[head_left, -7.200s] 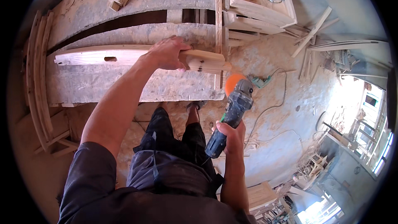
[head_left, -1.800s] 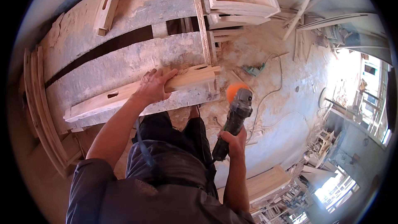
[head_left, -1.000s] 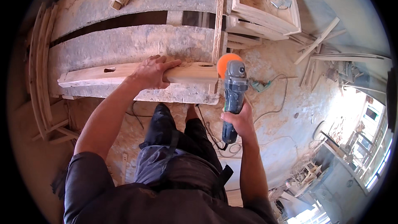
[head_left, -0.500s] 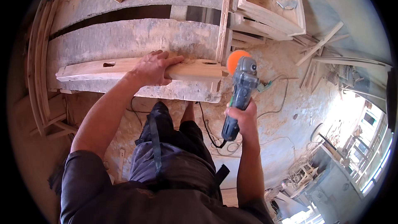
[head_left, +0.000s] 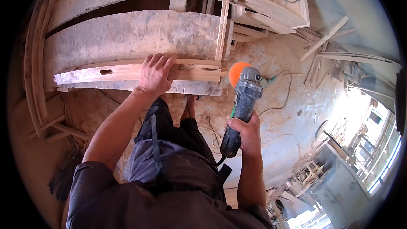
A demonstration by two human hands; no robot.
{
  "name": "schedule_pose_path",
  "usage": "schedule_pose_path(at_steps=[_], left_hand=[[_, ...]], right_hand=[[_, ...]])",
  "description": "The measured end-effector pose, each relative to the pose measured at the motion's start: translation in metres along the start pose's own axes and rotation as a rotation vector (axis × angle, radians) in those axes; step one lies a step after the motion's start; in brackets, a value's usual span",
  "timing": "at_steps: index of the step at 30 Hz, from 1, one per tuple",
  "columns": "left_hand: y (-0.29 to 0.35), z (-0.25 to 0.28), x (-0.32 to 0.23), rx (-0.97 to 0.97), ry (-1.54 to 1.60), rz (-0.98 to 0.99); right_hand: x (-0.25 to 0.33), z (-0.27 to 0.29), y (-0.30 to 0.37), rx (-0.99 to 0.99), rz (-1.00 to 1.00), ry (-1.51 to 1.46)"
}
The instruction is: The person uses an angle grinder with a sanding disc to smooth the edges of wooden planks. They hold the wood with one hand and operate the tool with the other, moving along the length of the planks to remove roughness.
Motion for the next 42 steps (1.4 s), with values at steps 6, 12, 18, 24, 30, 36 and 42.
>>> schedule_pose_path(at_steps=[6, 12, 18, 24, 30, 36, 42], left_hand=[[0.013, 0.004, -0.012, -0.051, -0.105, -0.004], [0.020, -0.004, -0.009, -0.061, -0.118, -0.015], [0.025, -0.007, -0.009, -0.087, -0.122, -0.019], [0.022, -0.006, -0.008, -0.075, -0.109, -0.014], [0.024, -0.004, -0.009, -0.096, -0.115, -0.023], [0.023, -0.003, -0.009, -0.087, -0.086, -0.006], [0.017, 0.011, -0.014, -0.132, -0.130, -0.022]], right_hand=[[-0.003, -0.013, 0.004, 0.015, -0.035, 0.036], [-0.009, -0.009, 0.016, -0.034, -0.018, 0.022], [-0.007, -0.006, 0.006, -0.054, -0.036, -0.034], [-0.018, -0.011, 0.013, -0.046, -0.024, 0.047], [-0.019, -0.007, 0.015, -0.051, -0.025, -0.002], [-0.018, -0.021, 0.017, -0.035, -0.025, 0.024], [-0.027, -0.005, 0.027, -0.050, -0.032, -0.007]])
Point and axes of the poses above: each hand's wrist, its own y-axis away from the middle knuckle, its own z-axis out of the back of the hand, x = y × z, the point moved 10 cm from there along -y, towards the middle knuckle, and after that the axes turned 9 degrees about -y, right-handed, at the moved point
